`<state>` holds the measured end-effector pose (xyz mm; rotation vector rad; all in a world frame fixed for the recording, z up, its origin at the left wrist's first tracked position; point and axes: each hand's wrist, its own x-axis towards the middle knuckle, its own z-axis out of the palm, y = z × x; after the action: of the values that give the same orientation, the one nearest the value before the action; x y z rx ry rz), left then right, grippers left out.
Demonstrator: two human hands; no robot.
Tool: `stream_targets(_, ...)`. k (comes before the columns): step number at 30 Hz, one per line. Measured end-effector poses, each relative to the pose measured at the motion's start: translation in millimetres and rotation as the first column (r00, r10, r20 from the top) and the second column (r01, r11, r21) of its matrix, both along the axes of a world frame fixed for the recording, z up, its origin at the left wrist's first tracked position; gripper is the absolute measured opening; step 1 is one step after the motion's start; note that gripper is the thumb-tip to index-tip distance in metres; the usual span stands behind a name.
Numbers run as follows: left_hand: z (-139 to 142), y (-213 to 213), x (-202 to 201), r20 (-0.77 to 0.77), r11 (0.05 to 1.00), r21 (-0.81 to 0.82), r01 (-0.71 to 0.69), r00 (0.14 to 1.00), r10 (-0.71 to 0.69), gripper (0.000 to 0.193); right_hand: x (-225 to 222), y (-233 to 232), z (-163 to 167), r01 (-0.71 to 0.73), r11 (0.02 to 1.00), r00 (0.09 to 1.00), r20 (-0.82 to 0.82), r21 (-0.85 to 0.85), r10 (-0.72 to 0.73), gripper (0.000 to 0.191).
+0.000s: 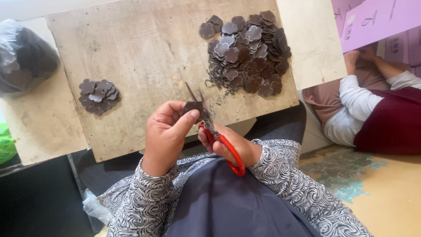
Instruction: The person sits on the floor with a wooden board on their lap and uses red-handled scissors to trim the edges of dark brown flower-shaped fabric cutouts, one at a time, placing trimmed pieces in a pile and scraps aside. A coworker nearby packs pieces into pink boxes.
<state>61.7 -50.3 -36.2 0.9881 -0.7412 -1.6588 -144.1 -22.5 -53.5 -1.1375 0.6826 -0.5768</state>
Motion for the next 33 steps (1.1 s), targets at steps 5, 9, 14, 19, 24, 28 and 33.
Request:
stream_targets(5, -2, 0, 0, 0.025, 1.0, -0.011, 0.014, 1.0, -0.014, 0.009, -3, 1, -3, -0.01, 1.0, 0.999, -0.032, 0.012, 0.011, 0.08)
stream_targets(9, -1, 1, -1, 0.021, 0.999, -0.006, 0.032, 0.999, -0.032, 0.008, -1, 3, -5, 0.034, 0.999, 0.999, -0.024, 0.035, -0.033, 0.082)
stream_targets(14, 0, 1, -5, 0.028, 0.999, 0.002, 0.045, 0.999, -0.045, 0.008, -2, 1, 0, 0.016, 1.0, 1.0, -0.002, 0.017, -0.016, 0.086)
stream_targets(19, 1, 1, -6, 0.011, 0.999, 0.012, 0.049, 0.999, -0.049, 0.009, -5, -1, 1, -0.019, 1.0, 0.999, 0.031, 0.006, 0.019, 0.086)
stream_targets(24, 1, -2, -5, 0.007, 0.998, 0.011, 0.059, 0.998, -0.059, 0.009, -5, 1, -3, 0.023, 1.0, 0.998, -0.063, -0.011, -0.023, 0.083)
stream_targets(28, 0, -2, -7, -0.013, 0.998, 0.011, 0.06, 0.998, -0.059, 0.007, -3, 0, -4, 0.056, 0.998, 0.997, -0.061, 0.009, -0.055, 0.085)
stream_targets(33, -1, -1, -11, -0.026, 0.998, 0.017, 0.064, 0.998, -0.063, 0.004, -2, 0, -1, 0.061, 0.998, 0.998, 0.0, -0.009, -0.061, 0.087)
